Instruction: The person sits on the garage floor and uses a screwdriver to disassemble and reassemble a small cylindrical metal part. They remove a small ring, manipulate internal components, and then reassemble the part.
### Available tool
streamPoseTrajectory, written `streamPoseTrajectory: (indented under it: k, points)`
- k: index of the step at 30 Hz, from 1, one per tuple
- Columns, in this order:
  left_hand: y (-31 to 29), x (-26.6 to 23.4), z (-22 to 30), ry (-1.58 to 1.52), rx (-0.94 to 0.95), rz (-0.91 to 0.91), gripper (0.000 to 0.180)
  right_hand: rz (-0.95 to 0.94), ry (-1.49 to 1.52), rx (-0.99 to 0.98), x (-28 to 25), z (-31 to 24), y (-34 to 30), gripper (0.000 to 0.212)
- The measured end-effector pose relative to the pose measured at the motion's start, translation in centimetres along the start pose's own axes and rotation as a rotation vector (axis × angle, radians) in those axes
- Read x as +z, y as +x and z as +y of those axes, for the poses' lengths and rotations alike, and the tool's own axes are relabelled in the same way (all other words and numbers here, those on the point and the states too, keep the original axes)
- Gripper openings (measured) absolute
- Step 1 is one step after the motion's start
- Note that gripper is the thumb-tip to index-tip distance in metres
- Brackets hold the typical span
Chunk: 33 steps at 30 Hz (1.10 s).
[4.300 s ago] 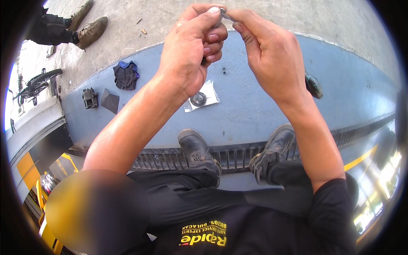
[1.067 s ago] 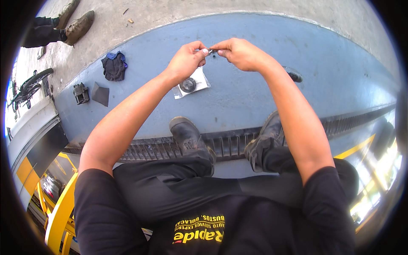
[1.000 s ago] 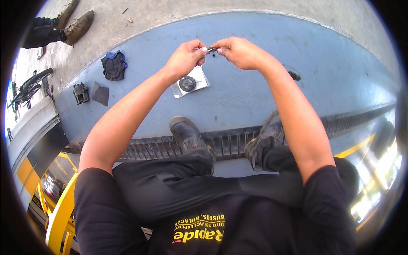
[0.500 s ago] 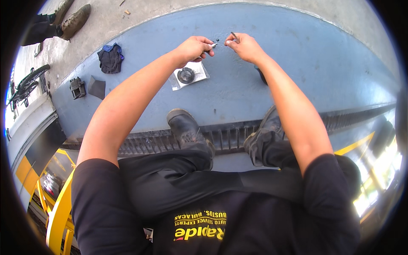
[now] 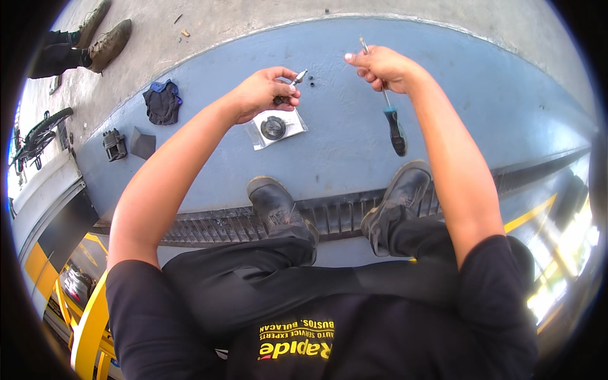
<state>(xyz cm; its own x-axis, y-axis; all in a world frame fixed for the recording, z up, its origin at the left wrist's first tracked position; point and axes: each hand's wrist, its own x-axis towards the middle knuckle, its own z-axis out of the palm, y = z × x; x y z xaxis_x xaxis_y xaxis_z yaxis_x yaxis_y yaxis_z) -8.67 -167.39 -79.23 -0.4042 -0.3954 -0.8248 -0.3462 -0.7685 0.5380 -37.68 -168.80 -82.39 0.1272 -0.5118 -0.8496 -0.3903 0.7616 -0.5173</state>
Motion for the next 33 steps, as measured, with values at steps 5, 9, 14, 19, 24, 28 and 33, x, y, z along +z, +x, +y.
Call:
streamPoseTrajectory:
  k: [5, 9, 14, 19, 24, 28, 33]
  points:
    - [-4.4, 0.7, 1.9, -0.048, 0.051, -0.009, 0.039, 0.054, -0.158, -0.129, 1.9, 7.2, -1.0, 0.047]
    - [-5.8, 0.4, 0.1, -0.125, 0.128, 0.072, 0.036, -0.045, -0.546, -0.052, 5.6, 3.2, -3.5, 0.053]
    - [-6.8, -0.3, -0.2, -0.215, 0.197, 0.065, 0.039, -0.082, -0.485, -0.485, 5.1, -5.5, -10.1, 0.043]
    - [-7.9, -0.2, 1.7, -0.231, 0.38, 0.005, 0.038, -0.012, -0.701, -0.536, 5.5, -7.3, -13.9, 0.035]
    - [-9.1, 0.2, 1.9, -0.281, 0.467, -0.001, 0.036, -0.043, -0.581, -0.457, 6.4, -9.4, -16.9, 0.033]
    - [-9.7, 0.6, 1.8, -0.311, 0.5, -0.004, 0.032, -0.017, -0.702, -0.585, 6.4, -9.0, -16.7, 0.029]
    - [-10.5, 1.3, 2.0, -0.399, 0.491, 0.032, 0.028, 0.19, -0.778, -0.623, 7.4, -9.4, -17.2, 0.029]
